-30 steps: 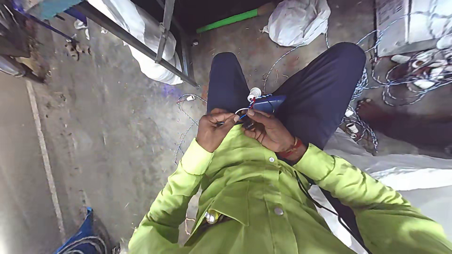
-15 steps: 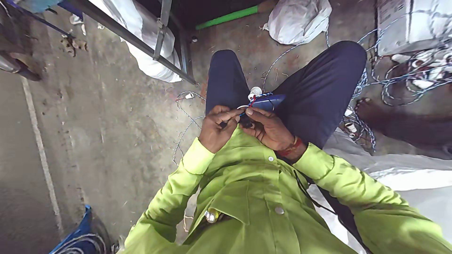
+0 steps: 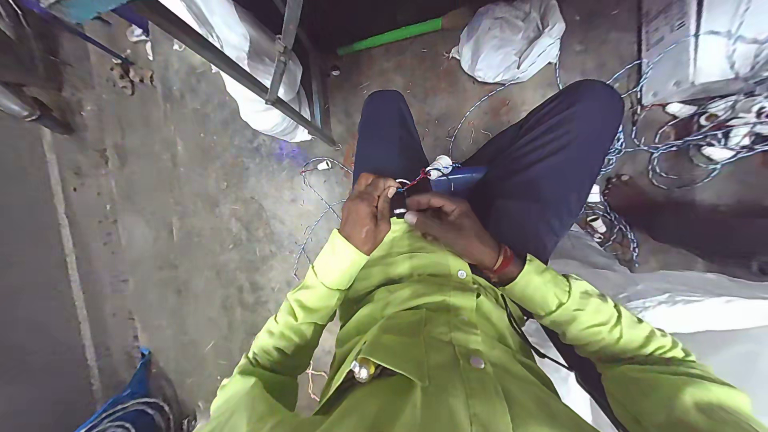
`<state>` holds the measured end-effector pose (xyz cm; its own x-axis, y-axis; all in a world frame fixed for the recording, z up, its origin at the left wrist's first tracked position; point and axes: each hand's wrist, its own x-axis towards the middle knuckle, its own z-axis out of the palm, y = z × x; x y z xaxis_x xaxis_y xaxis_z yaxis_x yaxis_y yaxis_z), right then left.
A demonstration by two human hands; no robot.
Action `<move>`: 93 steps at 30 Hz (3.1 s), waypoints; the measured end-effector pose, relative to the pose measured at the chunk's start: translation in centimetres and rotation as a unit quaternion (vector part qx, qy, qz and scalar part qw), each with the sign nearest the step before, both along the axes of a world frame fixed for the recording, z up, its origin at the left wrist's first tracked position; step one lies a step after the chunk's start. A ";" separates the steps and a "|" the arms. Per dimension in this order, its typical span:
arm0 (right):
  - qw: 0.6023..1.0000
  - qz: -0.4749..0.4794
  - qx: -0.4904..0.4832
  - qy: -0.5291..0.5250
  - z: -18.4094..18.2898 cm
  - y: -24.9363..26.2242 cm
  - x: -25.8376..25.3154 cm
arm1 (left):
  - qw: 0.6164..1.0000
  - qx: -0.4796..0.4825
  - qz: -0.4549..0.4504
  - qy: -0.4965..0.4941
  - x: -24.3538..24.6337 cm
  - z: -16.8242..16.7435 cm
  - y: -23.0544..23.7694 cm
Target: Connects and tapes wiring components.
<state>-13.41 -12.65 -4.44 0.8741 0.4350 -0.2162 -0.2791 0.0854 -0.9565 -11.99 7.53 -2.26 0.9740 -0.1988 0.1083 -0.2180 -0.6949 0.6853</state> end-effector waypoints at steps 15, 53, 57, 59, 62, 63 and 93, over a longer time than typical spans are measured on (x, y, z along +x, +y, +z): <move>0.975 0.024 0.217 0.040 -0.1 -0.9 0.8 | 0.999 0.003 -0.049 -0.017 -1.8 0.1 0.5; 0.981 -0.164 0.049 -0.089 0.6 1.8 0.4 | 0.977 -0.100 0.090 -0.166 -2.3 0.8 -3.1; 0.967 -0.202 0.116 -0.107 -0.5 1.3 0.2 | 0.972 -0.206 0.104 -0.036 -2.1 1.7 -4.3; 0.965 -0.201 0.153 -0.076 -1.0 1.2 0.3 | 0.971 -0.211 0.109 -0.008 -1.8 1.9 -4.7; 0.954 -0.173 0.243 0.004 -1.5 1.0 1.1 | 0.977 -0.181 0.116 0.016 -1.6 1.7 -4.6; 0.957 -0.163 0.237 0.025 -1.3 0.8 1.3 | 0.978 -0.169 0.118 0.023 -1.5 1.5 -4.5; 0.981 -0.183 0.031 0.052 0.0 0.7 1.0 | 0.991 -0.104 0.075 -0.045 -1.4 -0.9 -3.4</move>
